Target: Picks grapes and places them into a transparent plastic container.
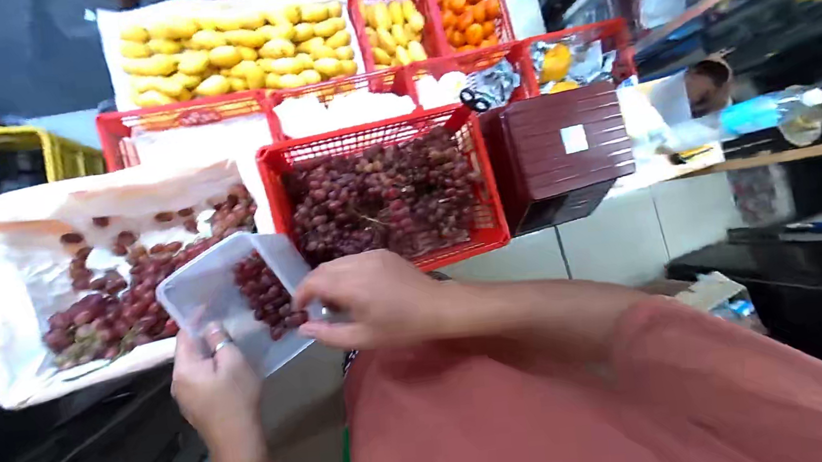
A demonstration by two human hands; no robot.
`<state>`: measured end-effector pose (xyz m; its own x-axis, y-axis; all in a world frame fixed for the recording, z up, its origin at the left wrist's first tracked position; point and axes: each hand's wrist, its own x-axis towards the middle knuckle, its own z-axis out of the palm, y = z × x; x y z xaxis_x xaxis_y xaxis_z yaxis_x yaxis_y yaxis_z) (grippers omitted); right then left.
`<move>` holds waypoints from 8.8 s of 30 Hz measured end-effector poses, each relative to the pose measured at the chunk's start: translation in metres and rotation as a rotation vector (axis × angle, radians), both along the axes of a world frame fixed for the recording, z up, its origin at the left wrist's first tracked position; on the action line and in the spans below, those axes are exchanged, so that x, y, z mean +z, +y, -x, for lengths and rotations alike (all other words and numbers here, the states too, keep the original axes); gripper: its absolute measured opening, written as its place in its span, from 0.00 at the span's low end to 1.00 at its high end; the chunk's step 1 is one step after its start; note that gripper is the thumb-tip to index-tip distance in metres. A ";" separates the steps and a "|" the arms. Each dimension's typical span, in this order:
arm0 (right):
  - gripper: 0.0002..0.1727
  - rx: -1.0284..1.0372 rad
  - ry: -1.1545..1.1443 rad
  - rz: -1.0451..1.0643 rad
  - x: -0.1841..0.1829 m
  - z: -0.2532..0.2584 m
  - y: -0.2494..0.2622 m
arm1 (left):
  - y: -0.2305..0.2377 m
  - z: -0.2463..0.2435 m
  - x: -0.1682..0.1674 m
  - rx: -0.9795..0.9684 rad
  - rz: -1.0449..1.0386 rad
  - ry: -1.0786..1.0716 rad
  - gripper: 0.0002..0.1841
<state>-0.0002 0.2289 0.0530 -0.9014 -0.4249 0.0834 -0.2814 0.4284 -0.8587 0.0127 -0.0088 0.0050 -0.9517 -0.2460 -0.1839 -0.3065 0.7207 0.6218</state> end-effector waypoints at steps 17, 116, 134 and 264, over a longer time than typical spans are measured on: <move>0.14 -0.689 -0.424 -0.451 -0.075 0.021 0.250 | -0.009 0.001 0.007 0.115 -0.231 -0.098 0.30; 0.20 0.254 -0.385 -0.643 -0.247 0.251 -0.431 | -0.339 0.011 -0.003 0.320 -0.237 0.047 0.21; 0.12 -0.060 -0.684 -0.139 -0.166 0.254 -0.238 | -0.321 0.020 -0.014 0.357 -0.066 -0.005 0.22; 0.11 0.385 -0.431 0.545 -0.063 0.225 -0.346 | -0.328 0.044 -0.006 0.331 0.025 -0.181 0.20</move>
